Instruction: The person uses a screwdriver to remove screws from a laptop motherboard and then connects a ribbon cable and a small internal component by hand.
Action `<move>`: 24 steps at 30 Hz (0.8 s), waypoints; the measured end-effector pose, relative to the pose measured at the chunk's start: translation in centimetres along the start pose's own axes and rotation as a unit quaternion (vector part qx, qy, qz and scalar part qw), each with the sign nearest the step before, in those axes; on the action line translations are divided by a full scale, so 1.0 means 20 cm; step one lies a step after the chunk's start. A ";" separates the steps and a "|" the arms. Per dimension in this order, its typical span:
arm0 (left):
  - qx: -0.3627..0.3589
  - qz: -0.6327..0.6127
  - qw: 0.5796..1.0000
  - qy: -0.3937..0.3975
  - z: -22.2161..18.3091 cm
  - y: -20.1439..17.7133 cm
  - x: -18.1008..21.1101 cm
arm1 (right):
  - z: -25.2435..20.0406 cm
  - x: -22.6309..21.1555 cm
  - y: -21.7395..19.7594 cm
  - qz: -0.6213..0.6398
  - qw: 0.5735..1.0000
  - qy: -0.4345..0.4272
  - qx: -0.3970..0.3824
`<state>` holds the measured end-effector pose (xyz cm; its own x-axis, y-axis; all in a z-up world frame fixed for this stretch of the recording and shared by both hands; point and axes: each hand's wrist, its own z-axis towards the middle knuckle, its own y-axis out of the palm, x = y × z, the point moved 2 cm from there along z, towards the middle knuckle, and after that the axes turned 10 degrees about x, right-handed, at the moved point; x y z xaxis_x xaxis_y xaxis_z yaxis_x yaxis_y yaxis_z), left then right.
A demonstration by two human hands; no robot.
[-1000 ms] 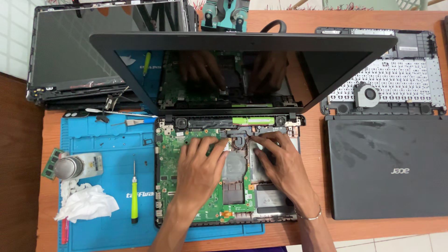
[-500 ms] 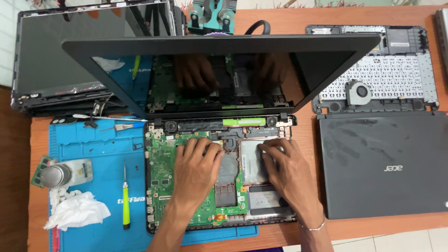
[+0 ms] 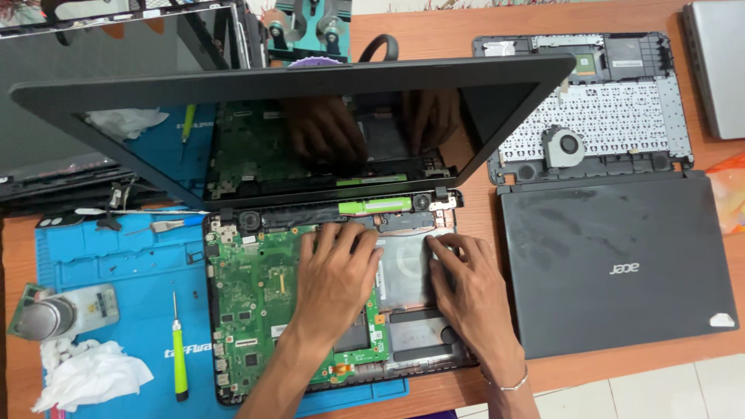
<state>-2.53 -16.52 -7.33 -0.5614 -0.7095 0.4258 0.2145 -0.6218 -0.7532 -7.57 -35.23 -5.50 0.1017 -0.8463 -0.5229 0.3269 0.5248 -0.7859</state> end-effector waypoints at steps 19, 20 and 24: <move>-0.055 -0.018 0.992 0.108 0.11 0.16 0.10 | 0.01 0.10 0.01 0.058 0.998 0.025 0.026; -0.054 -0.019 0.992 0.110 0.11 0.17 0.09 | 0.02 0.10 0.01 0.062 0.997 0.029 0.026; -0.045 -0.008 0.992 0.117 0.11 0.17 0.09 | 0.02 0.10 0.00 0.066 0.997 0.027 0.028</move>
<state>-1.02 -20.64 -8.14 -0.7367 -0.5965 0.3186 0.1371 -0.5931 -0.7934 -6.91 -37.00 -6.46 0.0967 -0.7627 -0.6395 0.3666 0.6246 -0.6896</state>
